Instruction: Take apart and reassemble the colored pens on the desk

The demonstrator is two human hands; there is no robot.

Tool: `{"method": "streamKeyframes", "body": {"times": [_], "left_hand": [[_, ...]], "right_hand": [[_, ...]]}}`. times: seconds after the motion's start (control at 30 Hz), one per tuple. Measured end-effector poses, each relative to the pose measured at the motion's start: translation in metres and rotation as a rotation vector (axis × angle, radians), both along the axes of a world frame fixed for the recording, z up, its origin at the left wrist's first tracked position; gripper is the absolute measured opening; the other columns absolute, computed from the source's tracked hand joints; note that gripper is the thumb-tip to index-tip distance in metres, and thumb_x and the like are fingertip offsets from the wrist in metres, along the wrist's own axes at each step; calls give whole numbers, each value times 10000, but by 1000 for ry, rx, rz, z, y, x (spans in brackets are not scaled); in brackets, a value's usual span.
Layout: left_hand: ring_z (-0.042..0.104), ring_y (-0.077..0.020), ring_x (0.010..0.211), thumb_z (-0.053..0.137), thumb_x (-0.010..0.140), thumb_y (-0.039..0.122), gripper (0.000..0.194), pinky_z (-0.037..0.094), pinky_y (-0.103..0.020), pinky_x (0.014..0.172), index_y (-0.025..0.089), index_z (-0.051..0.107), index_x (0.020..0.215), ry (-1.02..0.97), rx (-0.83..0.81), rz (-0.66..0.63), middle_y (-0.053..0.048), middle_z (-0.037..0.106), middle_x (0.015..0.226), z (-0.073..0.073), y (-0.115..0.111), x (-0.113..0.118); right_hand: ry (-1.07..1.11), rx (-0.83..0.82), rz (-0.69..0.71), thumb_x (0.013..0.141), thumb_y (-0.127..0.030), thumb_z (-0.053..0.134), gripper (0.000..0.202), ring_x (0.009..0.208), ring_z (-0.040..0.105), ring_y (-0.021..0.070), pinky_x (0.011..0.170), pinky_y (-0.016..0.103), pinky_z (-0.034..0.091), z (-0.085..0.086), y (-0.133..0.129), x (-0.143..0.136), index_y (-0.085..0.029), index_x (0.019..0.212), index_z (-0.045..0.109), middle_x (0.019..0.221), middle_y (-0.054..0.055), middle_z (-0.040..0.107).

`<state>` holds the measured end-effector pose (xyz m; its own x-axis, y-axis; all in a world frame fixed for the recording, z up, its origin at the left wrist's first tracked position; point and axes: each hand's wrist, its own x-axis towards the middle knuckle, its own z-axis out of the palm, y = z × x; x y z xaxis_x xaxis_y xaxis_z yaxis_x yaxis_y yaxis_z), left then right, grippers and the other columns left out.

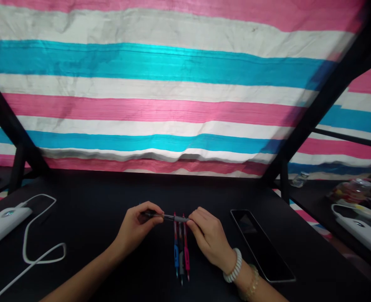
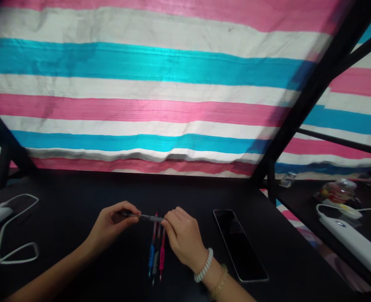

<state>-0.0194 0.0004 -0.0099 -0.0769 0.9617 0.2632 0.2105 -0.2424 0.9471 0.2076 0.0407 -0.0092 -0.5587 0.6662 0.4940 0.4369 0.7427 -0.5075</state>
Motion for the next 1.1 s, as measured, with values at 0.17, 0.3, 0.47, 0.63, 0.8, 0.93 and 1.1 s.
{"method": "streamKeyframes", "body": {"times": [0.17, 0.3, 0.47, 0.63, 0.8, 0.93, 1.1], "left_hand": [[666, -174, 758, 735, 740, 175, 44, 503, -259, 683, 207, 735, 770, 27, 140, 40, -20, 709, 782, -2, -4, 3], [672, -168, 741, 724, 748, 141, 77, 507, -258, 685, 217, 736, 746, 30, 234, 38, -18, 718, 770, -4, -5, 4], [673, -168, 723, 711, 757, 123, 99, 507, -258, 669, 218, 737, 753, 49, 291, 38, -22, 721, 763, -4, -7, 4], [670, -172, 741, 739, 746, 153, 69, 504, -254, 681, 219, 743, 764, 42, 228, 36, -28, 721, 778, -1, -7, 5], [663, -145, 774, 792, 716, 202, 386, 504, -227, 711, 268, 656, 1071, -237, 22, 49, 4, 720, 838, -1, -4, 7], [639, -106, 773, 809, 703, 208, 216, 477, -181, 733, 201, 657, 856, -416, -52, 32, 5, 711, 830, -7, 0, 9], [627, -93, 753, 822, 683, 183, 232, 468, -172, 719, 178, 650, 839, -614, -92, -20, 3, 700, 806, -11, -1, 15]], "right_hand": [[20, -193, 4, 994, -316, 386, 382, 612, 424, 153, 590, 285, 275, -2, -1, -2, -205, 629, 398, 634, -6, 446], [120, -474, 44, 989, -451, 352, 469, 547, 316, 117, 531, 264, 233, -6, -2, -4, -201, 593, 332, 584, -36, 347], [261, -753, 158, 907, -618, 420, 546, 502, 228, 93, 479, 253, 186, -8, 4, -4, -208, 559, 324, 536, -59, 283], [320, -1014, 214, 861, -646, 477, 537, 436, 162, 71, 438, 244, 130, -9, 8, -5, -212, 570, 356, 469, -89, 262], [256, -781, 161, 964, -570, 338, 534, 465, 282, 92, 464, 236, 218, -5, 1, -7, -177, 633, 483, 513, -60, 345], [95, -332, 60, 1008, -390, 381, 354, 635, 463, 137, 606, 253, 344, -4, -5, -6, -179, 770, 537, 681, -6, 507], [-116, 91, -14, 998, -256, 413, 211, 726, 505, 186, 662, 288, 361, -14, -6, -5, -187, 848, 544, 769, 36, 583]]}}
